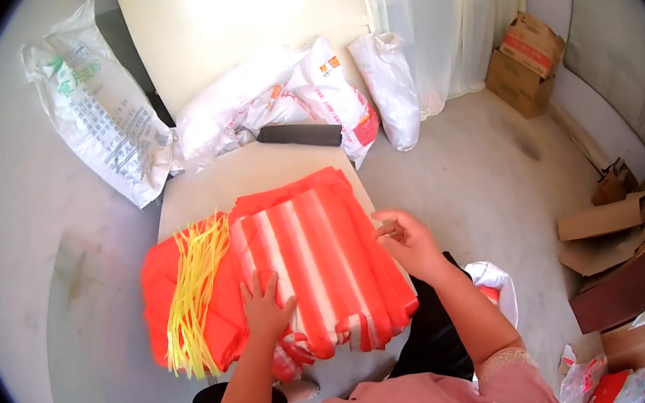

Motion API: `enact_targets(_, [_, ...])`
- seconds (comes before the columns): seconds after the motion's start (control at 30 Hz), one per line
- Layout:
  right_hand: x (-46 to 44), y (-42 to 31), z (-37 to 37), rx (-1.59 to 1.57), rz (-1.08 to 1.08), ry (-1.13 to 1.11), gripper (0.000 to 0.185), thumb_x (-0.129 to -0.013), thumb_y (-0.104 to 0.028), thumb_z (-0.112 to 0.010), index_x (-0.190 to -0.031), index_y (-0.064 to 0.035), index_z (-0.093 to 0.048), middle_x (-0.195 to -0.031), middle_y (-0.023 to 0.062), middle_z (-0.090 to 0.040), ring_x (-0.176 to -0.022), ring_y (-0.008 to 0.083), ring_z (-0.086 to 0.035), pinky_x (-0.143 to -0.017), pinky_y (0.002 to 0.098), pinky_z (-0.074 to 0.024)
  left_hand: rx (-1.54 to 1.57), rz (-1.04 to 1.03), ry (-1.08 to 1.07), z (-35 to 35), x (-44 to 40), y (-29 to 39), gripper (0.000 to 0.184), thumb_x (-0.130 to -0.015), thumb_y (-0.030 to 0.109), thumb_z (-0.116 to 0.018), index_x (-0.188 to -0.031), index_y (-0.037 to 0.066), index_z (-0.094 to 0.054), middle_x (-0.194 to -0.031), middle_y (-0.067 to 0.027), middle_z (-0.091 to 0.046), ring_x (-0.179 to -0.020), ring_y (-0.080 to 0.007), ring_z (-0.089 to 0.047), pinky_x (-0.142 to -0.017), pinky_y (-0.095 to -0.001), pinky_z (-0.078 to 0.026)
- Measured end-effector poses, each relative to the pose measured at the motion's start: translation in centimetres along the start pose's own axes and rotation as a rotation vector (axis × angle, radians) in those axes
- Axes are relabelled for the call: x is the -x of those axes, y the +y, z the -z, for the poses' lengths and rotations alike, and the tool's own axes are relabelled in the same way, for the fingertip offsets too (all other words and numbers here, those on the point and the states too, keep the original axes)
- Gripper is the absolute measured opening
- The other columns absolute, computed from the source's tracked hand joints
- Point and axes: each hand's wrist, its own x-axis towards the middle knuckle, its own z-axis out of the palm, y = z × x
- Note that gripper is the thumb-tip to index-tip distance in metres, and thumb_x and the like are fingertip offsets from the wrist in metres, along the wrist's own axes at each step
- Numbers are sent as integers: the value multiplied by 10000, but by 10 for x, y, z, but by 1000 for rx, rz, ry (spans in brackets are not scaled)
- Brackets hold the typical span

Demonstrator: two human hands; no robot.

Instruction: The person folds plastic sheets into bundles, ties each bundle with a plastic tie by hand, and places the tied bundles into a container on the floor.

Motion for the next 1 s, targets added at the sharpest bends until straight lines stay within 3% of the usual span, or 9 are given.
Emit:
enact_targets(0.13, [63,-162,4,-435,591,-184,406,-955,65,-603,-1355,-2,-602,-1294,136,-684,-1104,231,-699,-805,351,-580,-18,60,-71,13,0,13,826,-855,572,-760,-1576,253,-515,-1718,-169,-305,-1548,-567,-228,-1195,-644,-356])
enact_targets(0.27, [76,-234,26,-1062,720,-805,161,-936,-146,-695,-1039,-23,-712,-1005,129,-692,-837,276,-688,-694,377,-588,-76,91,-123,5,-1,8,842,-870,630,-719,-1601,287,-478,-1737,-147,-283,-1581,-526,-190,-1177,-675,-342])
enact_targets(0.37, [54,-227,6,-1425,1232,-537,135,-1024,-159,-702,-1143,-123,-755,-1186,183,-693,-983,385,-732,-843,368,-651,-106,54,-90,-1,-3,2,836,-870,625,-715,-1597,285,-479,-1730,-175,-293,-1565,-546,-223,-1220,-632,-328])
enact_targets(0.4, [70,-225,-12,-1477,1254,-219,100,-1020,-130,-696,-1097,-113,-757,-1142,175,-698,-926,371,-730,-838,358,-651,-94,56,-76,3,-1,-1,834,-868,610,-725,-1591,269,-486,-1721,-194,-298,-1558,-552,-230,-1229,-629,-314])
enact_targets(0.5, [69,-196,53,-1417,898,-487,182,-1002,5,-632,-846,-68,-691,-1032,150,-695,-734,282,-673,-697,324,-604,-34,-6,-63,3,-10,9,826,-867,541,-761,-1578,212,-500,-1706,-239,-298,-1544,-575,-232,-1247,-621,-289])
enact_targets(0.63, [94,-214,61,-1719,158,-20,259,-1003,49,-591,-759,-30,-633,-1017,179,-683,-661,234,-612,-560,308,-495,-30,-11,-97,4,-8,13,816,-865,427,-801,-1567,140,-501,-1685,-274,-296,-1540,-581,-219,-1257,-617,-268])
enact_targets(0.8, [23,-165,36,-2138,955,-393,226,-982,58,-637,-762,6,-627,-974,223,-652,-614,224,-565,-502,303,-423,-28,-49,-73,2,-7,8,817,-845,408,-813,-1544,112,-512,-1665,-296,-313,-1511,-594,-259,-1259,-646,-242])
enact_targets(0.93, [45,-159,80,-2014,678,-286,166,-965,43,-683,-802,21,-658,-903,209,-643,-592,239,-560,-503,315,-438,-64,-26,-98,-1,-7,6,846,-831,407,-819,-1557,114,-500,-1693,-280,-268,-1523,-601,-226,-1250,-641,-273])
enact_targets(1.0, [27,-156,81,-1948,1123,-209,128,-958,31,-704,-832,23,-682,-906,209,-646,-586,250,-558,-520,331,-465,-68,-6,-115,0,-7,6,867,-824,414,-822,-1568,117,-491,-1704,-273,-250,-1536,-594,-203,-1246,-640,-283])
